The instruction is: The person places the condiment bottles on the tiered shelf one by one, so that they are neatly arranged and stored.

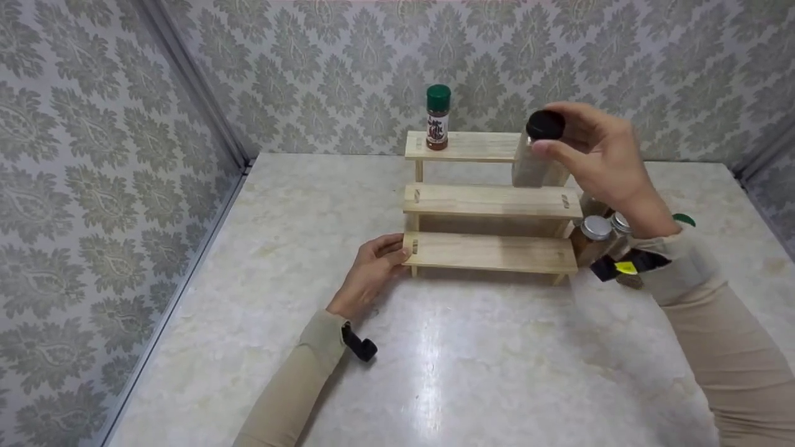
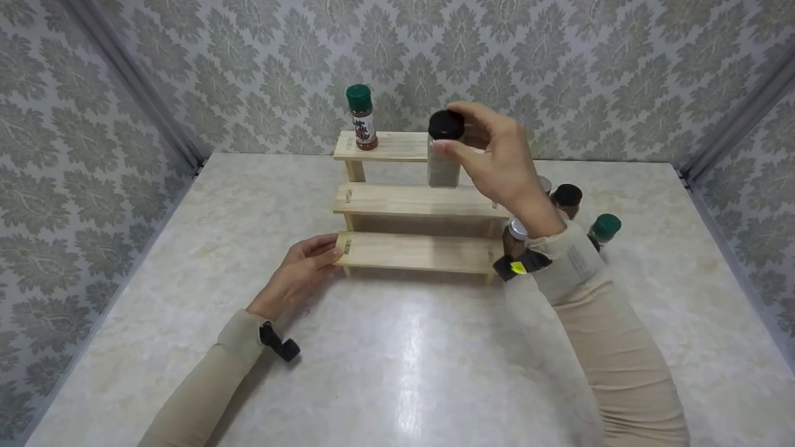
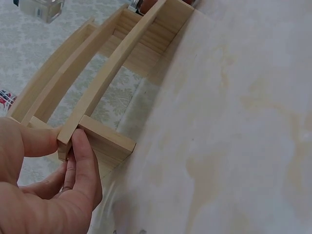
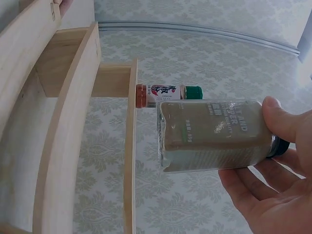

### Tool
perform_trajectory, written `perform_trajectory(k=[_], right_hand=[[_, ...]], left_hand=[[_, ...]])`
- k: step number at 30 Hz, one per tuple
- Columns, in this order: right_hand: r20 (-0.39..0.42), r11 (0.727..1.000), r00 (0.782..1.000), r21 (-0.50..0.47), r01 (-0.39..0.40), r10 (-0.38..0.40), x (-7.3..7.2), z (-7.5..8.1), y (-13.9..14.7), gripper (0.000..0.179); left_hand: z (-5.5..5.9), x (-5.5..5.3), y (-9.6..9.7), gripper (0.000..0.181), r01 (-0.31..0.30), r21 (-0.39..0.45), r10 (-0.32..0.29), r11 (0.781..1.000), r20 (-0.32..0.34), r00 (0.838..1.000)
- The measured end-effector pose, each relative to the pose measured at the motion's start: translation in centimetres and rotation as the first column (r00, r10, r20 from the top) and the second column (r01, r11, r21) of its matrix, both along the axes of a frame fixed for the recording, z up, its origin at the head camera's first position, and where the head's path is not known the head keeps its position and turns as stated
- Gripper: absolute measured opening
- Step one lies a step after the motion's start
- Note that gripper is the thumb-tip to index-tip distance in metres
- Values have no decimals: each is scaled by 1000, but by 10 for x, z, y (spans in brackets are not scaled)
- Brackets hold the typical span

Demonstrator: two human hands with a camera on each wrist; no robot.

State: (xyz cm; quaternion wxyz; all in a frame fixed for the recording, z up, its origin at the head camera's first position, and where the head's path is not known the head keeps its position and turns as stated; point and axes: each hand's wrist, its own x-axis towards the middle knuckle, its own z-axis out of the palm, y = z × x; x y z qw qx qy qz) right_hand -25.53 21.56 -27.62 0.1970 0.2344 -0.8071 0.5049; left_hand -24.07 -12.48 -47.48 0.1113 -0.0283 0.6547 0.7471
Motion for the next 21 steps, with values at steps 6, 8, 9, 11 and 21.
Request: perform_trajectory(k=[6, 8, 9, 11, 21], right_hand=[[21, 1000, 1000, -9, 6, -5, -23, 5, -21, 41], [33, 1000, 999, -23, 7, -6, -31, 4, -27, 41], [38, 1000, 999, -30, 6, -5, -35, 3, -31, 41], [44, 999, 999, -33, 10, -8, -43, 2, -39, 41], [59, 1000, 998, -18, -11, 12, -78, -1, -65, 38]], left_hand=[[-1, 2, 1, 45, 6, -23, -6, 1000, -24, 1000], [-2, 2, 2, 45, 11, -24, -12, 1000, -29, 1000], [-2, 2, 2, 45, 14, -25, -14, 1000, -31, 999], [-2, 2, 1, 44, 13, -26, -14, 1000, -32, 999], [-2, 0, 0, 43, -9, -27, 8, 1000, -31, 999]])
